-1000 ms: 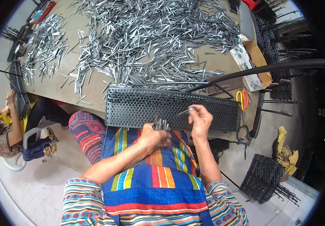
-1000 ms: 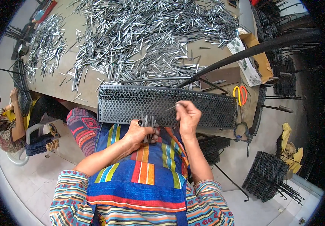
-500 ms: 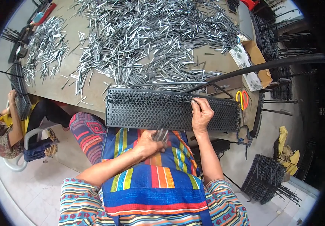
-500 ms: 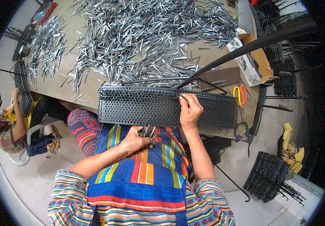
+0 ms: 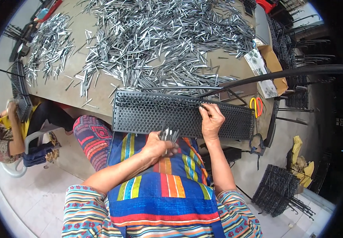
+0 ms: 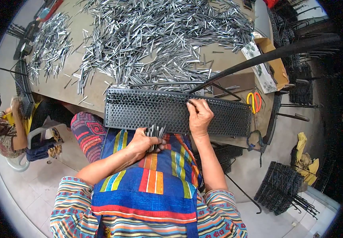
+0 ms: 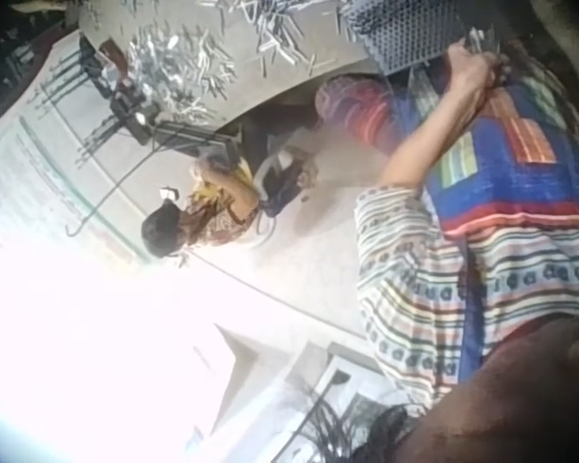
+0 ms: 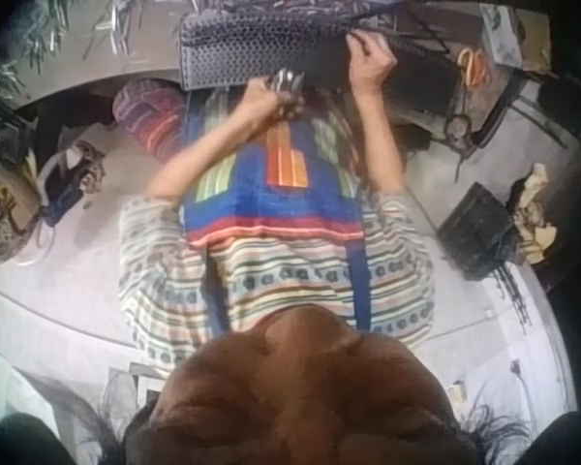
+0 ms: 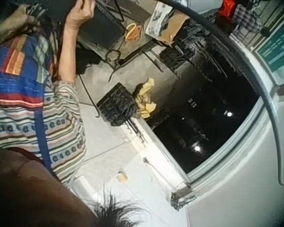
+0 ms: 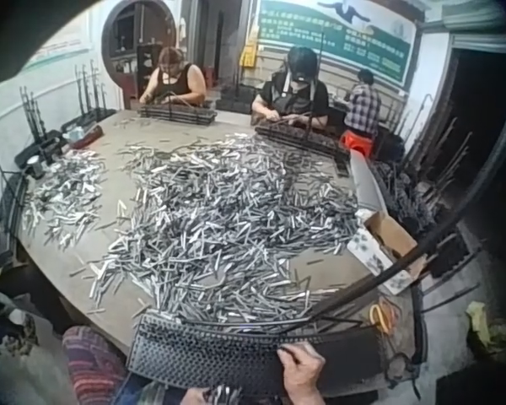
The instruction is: Sorting metal clips from a pile and inserting them into a mesh grid.
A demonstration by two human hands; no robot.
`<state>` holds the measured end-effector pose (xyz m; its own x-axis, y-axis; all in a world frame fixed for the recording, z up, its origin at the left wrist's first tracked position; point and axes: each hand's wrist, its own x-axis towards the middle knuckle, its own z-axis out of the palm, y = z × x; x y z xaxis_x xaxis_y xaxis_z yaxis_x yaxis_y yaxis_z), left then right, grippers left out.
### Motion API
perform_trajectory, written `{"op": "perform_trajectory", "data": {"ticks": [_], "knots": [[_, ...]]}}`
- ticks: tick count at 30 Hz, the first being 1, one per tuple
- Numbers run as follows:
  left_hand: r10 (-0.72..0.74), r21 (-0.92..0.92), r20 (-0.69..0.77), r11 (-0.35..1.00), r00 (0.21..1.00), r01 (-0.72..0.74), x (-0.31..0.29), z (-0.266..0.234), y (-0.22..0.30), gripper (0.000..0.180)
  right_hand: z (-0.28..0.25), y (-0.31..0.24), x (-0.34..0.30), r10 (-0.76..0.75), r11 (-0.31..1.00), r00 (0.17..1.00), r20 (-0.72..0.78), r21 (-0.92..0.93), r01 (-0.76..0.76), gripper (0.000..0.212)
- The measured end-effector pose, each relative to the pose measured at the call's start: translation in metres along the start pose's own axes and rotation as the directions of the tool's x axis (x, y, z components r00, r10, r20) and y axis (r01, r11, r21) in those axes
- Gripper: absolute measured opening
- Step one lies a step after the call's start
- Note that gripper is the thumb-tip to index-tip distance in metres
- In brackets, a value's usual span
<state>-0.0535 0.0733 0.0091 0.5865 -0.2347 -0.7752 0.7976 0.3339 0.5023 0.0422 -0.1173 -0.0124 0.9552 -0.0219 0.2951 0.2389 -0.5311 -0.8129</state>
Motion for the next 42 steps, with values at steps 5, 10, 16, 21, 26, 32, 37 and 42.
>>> {"op": "perform_trajectory", "data": {"ticks": [5, 10, 16, 21, 26, 32, 37, 42], "knots": [[0.010, -0.095, -0.024, 0.995, 1.000, -0.012, 0.003, 0.004, 0.002, 0.017, 0.003, 0.005, 0.005, -0.121, 0.992, 0.993, -0.004, -0.043, 0.121, 0.010], [-0.027, -0.167, -0.028, 0.986, 0.999, 0.022, 0.009, 0.008, 0.005, 0.014, -0.004, -0.001, 0.009, -0.175, 0.969, 0.982, 0.066, -0.165, 0.184, 0.011], [-0.011, -0.199, -0.027, 0.980, 1.000, 0.005, 0.013, 0.009, 0.006, 0.012, -0.005, -0.005, 0.012, -0.209, 0.948, 0.974, 0.083, -0.229, 0.222, 0.010], [-0.027, -0.197, -0.044, 0.980, 0.999, 0.017, 0.014, 0.010, 0.006, 0.013, -0.004, -0.002, 0.012, -0.151, 0.965, 0.986, 0.073, -0.204, 0.163, 0.009], [-0.012, -0.217, -0.026, 0.976, 1.000, 0.006, 0.016, 0.007, 0.005, 0.013, 0.000, -0.001, 0.011, -0.138, 0.976, 0.989, 0.057, -0.164, 0.146, 0.009], [-0.015, -0.245, -0.012, 0.970, 1.000, 0.011, 0.015, 0.008, 0.005, 0.013, -0.001, -0.003, 0.007, -0.059, 0.972, 0.993, 0.107, -0.220, 0.081, 0.010], [0.000, -0.297, -0.001, 0.955, 1.000, -0.001, 0.012, 0.010, 0.011, 0.014, -0.010, -0.022, -0.020, 0.375, 0.826, 0.738, 0.561, 0.159, -0.540, 0.012], [0.010, -0.172, -0.041, 0.985, 0.999, -0.017, 0.006, 0.017, 0.013, 0.014, 0.004, -0.030, -0.055, 0.436, 0.508, 0.682, 0.588, 0.465, -0.725, 0.005]]}}
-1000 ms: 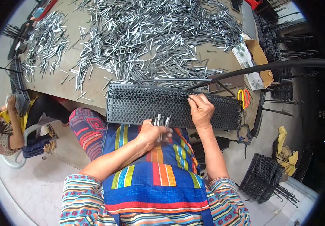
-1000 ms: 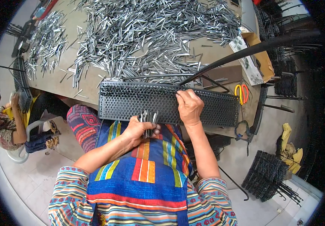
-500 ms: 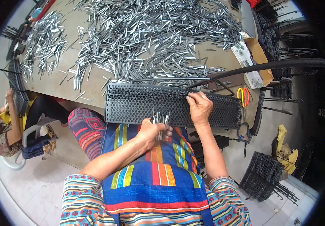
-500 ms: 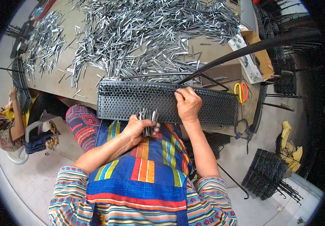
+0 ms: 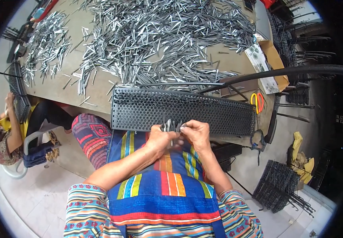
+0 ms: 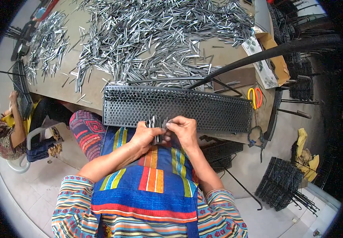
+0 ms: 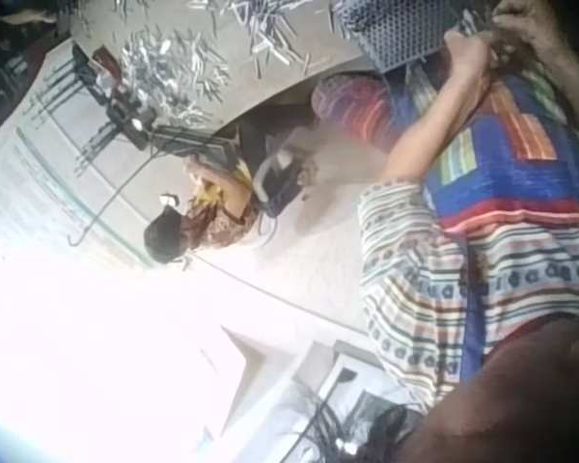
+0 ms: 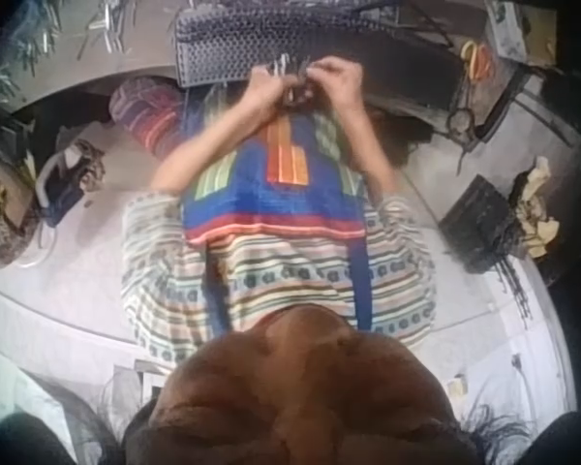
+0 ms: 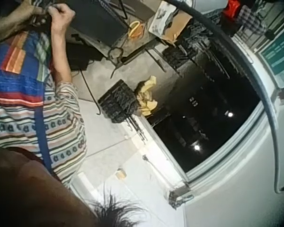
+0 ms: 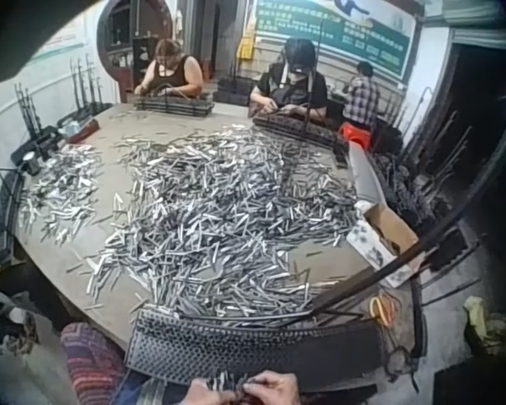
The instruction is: Sorting metal clips from a pile and inserting them into a mesh grid.
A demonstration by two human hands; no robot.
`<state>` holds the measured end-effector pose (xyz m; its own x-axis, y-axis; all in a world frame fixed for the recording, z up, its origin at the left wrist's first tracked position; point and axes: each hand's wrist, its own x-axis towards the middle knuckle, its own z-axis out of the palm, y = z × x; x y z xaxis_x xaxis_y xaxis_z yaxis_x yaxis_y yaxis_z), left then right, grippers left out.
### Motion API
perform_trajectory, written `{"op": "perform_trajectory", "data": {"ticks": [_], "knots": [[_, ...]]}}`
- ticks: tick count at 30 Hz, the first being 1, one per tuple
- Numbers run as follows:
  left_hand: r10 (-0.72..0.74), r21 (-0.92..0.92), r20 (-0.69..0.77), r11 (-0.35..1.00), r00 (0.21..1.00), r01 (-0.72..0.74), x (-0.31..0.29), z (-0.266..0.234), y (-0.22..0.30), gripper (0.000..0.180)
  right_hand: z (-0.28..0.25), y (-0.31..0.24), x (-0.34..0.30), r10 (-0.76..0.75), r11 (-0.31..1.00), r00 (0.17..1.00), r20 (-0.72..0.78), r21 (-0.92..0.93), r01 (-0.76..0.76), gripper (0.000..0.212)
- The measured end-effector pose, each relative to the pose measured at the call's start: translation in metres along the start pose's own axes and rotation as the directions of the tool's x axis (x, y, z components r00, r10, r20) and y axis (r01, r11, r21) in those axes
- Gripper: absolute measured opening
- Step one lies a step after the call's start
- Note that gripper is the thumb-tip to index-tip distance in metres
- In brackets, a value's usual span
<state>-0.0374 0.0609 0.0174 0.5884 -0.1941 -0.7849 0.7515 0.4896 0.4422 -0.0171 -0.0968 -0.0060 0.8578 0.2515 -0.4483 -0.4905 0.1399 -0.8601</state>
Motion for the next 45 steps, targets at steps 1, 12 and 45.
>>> {"op": "perform_trajectory", "data": {"ticks": [1, 12, 45], "knots": [[0.001, 0.001, -0.001, 1.000, 1.000, -0.001, 0.000, 0.000, -0.001, 0.014, 0.001, 0.001, 0.000, 0.019, 0.995, 0.997, -0.073, 0.097, -0.012, 0.005], [0.056, 0.018, -0.026, 0.998, 0.998, -0.055, -0.005, 0.002, -0.001, 0.010, -0.009, -0.004, 0.011, 0.072, 0.997, 0.997, 0.011, -0.013, -0.071, 0.004], [0.109, -0.026, -0.111, 0.993, 0.988, -0.113, -0.006, -0.003, -0.002, 0.003, 0.005, -0.008, 0.022, -0.002, 0.995, 1.000, 0.027, -0.101, 0.005, 0.001]]}}
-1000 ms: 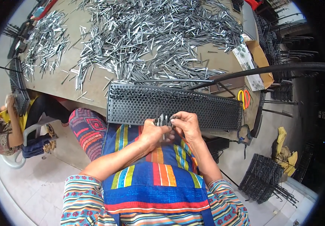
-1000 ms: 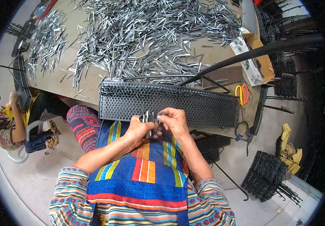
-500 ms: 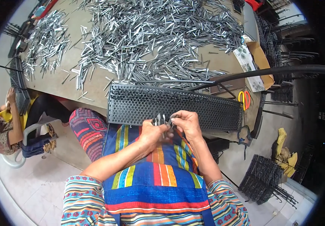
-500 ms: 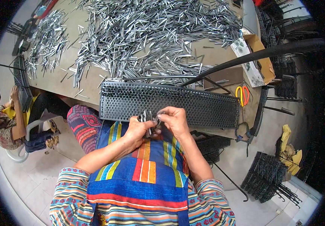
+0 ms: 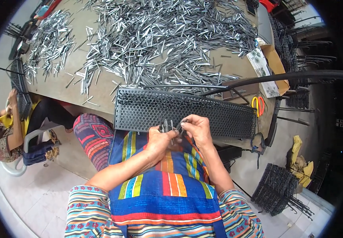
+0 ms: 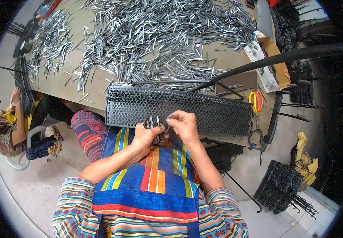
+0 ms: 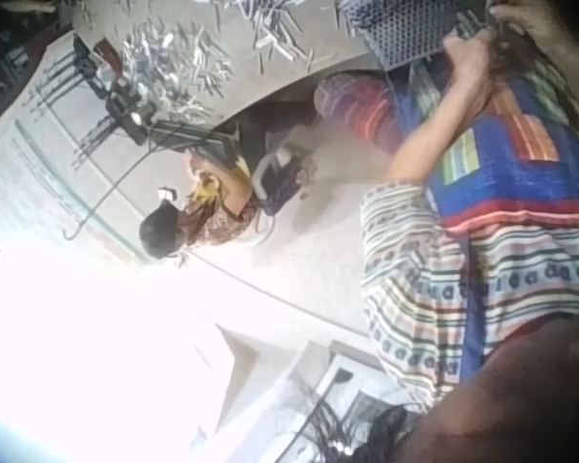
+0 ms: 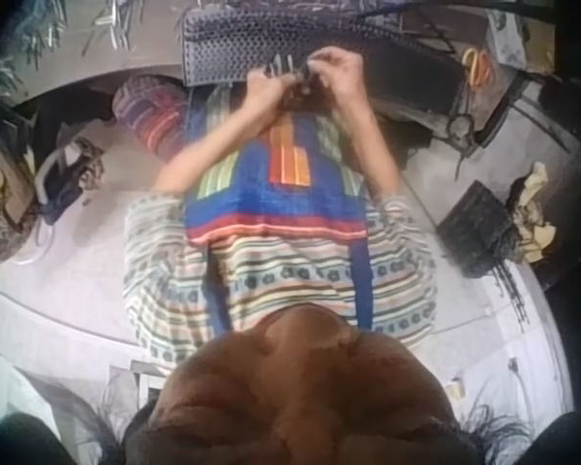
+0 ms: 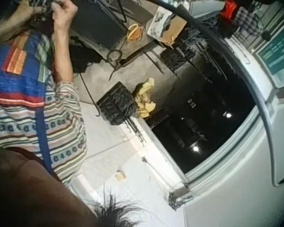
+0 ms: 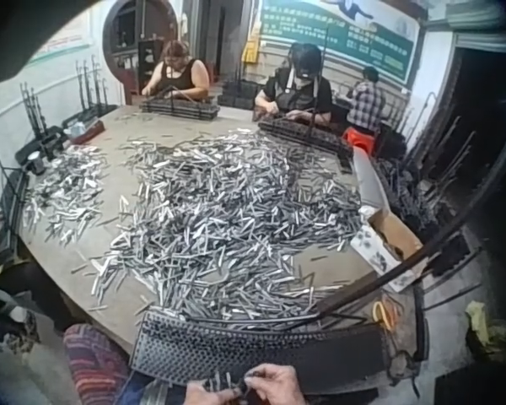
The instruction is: Sorting metal clips from a pile and inserting them into a mesh grid.
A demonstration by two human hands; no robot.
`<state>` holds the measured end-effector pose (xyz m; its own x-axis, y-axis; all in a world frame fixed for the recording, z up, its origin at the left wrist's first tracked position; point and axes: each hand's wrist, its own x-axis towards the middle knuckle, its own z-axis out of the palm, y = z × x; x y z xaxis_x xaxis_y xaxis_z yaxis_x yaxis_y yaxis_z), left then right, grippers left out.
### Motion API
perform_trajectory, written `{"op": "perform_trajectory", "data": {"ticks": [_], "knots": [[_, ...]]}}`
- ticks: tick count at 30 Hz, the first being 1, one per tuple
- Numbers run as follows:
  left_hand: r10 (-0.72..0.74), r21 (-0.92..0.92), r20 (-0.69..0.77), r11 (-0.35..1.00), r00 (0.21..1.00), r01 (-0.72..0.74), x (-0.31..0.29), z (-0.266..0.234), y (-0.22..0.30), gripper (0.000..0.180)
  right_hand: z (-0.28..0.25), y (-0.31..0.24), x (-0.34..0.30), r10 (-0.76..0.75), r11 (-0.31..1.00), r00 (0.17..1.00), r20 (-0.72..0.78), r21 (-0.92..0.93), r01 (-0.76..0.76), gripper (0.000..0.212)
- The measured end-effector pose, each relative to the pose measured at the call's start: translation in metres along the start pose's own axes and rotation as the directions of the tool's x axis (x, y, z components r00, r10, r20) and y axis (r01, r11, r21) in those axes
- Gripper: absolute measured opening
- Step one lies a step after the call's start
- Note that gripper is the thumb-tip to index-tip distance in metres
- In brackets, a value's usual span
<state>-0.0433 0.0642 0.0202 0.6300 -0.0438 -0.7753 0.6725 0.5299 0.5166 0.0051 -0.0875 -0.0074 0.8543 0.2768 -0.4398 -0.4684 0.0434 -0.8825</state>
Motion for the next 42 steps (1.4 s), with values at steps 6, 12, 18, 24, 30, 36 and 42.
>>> {"op": "perform_trajectory", "data": {"ticks": [6, 12, 18, 24, 30, 36, 42], "knots": [[0.083, -0.030, -0.054, 0.996, 0.995, -0.085, 0.001, -0.004, 0.000, 0.005, -0.001, 0.010, 0.000, -0.102, 0.984, 0.978, -0.182, 0.129, 0.126, 0.004], [-0.124, 0.130, 0.117, 0.986, 0.985, 0.109, 0.000, -0.020, -0.018, 0.012, -0.017, 0.001, 0.012, -0.428, 0.899, 0.827, -0.364, -0.080, 0.430, 0.007], [-0.094, 0.259, 0.203, 0.965, 0.975, 0.039, 0.000, -0.027, -0.027, 0.020, -0.018, 0.000, 0.028, -0.680, 0.698, 0.701, -0.214, -0.483, 0.529, 0.006], [-0.083, 0.059, 0.099, 0.995, 0.992, 0.077, 0.000, -0.020, -0.013, 0.007, -0.015, -0.005, 0.029, -0.691, 0.679, 0.689, -0.220, -0.524, 0.514, 0.008], [-0.079, 0.024, 0.091, 0.997, 0.993, 0.077, 0.000, -0.011, -0.009, 0.006, -0.011, -0.013, 0.025, -0.642, 0.715, 0.732, -0.228, -0.524, 0.464, 0.008], [-0.116, 0.052, 0.105, 0.992, 0.988, 0.111, 0.000, -0.007, -0.004, 0.005, -0.009, -0.008, 0.030, -0.706, 0.588, 0.697, -0.129, -0.655, 0.475, 0.010], [-0.133, 0.028, 0.095, 0.991, 0.986, 0.131, 0.005, -0.002, 0.001, 0.005, -0.004, -0.018, 0.029, -0.670, 0.518, 0.738, -0.083, -0.764, 0.384, 0.010]]}}
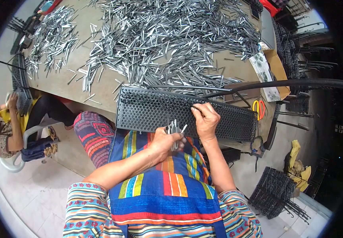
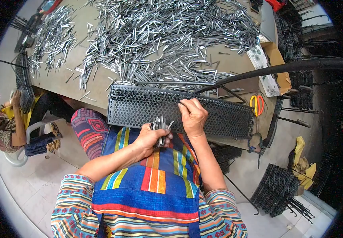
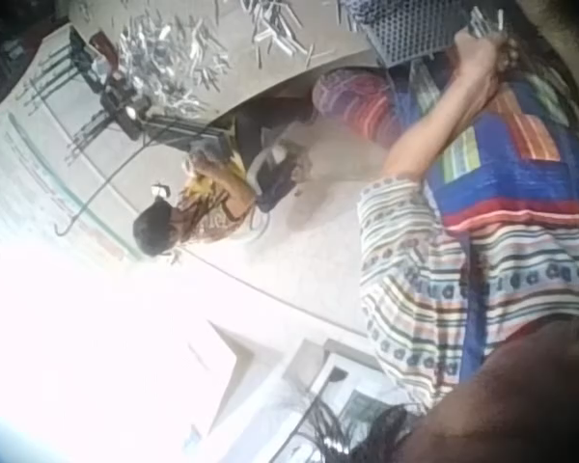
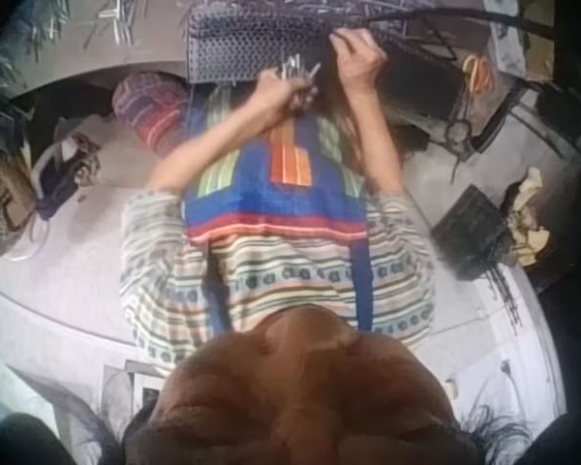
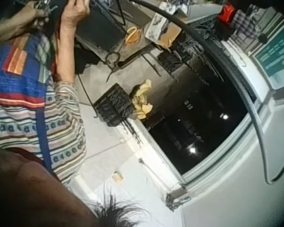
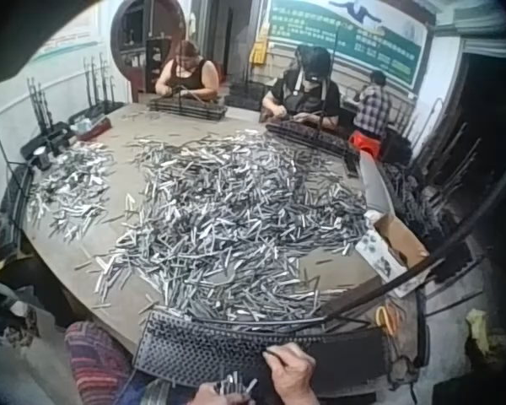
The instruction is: Sorting metal clips from a pile and inserting them into a mesh grid.
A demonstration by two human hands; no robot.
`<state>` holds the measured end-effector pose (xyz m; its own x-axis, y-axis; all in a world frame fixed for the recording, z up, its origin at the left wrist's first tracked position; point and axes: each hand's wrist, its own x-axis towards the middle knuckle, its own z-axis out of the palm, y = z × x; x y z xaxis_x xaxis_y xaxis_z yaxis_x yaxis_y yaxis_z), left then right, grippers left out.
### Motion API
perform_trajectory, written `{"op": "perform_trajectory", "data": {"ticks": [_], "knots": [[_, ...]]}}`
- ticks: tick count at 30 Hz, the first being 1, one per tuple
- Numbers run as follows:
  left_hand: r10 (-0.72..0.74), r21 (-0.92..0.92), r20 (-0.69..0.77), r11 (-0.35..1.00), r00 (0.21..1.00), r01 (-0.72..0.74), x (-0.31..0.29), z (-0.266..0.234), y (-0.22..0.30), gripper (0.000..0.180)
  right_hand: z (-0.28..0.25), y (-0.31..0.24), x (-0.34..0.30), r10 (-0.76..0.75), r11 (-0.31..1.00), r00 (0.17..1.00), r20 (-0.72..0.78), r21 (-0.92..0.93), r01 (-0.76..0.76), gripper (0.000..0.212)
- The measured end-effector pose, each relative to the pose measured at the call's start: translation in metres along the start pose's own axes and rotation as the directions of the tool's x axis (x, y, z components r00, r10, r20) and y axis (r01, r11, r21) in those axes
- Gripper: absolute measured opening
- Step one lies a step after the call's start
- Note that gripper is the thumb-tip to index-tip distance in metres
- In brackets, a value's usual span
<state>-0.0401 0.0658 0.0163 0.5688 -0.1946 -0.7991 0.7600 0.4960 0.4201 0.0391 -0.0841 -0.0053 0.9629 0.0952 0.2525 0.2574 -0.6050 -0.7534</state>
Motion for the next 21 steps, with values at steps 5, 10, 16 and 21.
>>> {"op": "perform_trajectory", "data": {"ticks": [5, 10, 16, 21], "knots": [[-0.008, -0.075, -0.004, 0.997, 1.000, 0.008, 0.004, 0.000, 0.002, 0.007, 0.005, 0.010, 0.000, -0.150, 0.988, 0.987, 0.058, -0.029, 0.152, 0.011], [0.001, -0.110, 0.014, 0.994, 1.000, 0.000, 0.008, -0.002, 0.002, 0.009, -0.003, 0.000, -0.006, -0.053, 0.999, 0.997, 0.059, -0.001, 0.054, 0.010], [0.042, -0.087, 0.031, 0.995, 0.999, -0.040, 0.002, 0.010, 0.007, 0.012, -0.012, -0.006, -0.034, 0.364, 0.554, 0.771, 0.522, 0.545, -0.630, 0.006], [0.059, -0.020, -0.052, 0.998, 0.997, -0.060, 0.005, 0.007, 0.001, 0.016, -0.007, 0.014, -0.029, 0.453, 0.587, 0.888, 0.082, 0.722, -0.366, 0.011]]}}
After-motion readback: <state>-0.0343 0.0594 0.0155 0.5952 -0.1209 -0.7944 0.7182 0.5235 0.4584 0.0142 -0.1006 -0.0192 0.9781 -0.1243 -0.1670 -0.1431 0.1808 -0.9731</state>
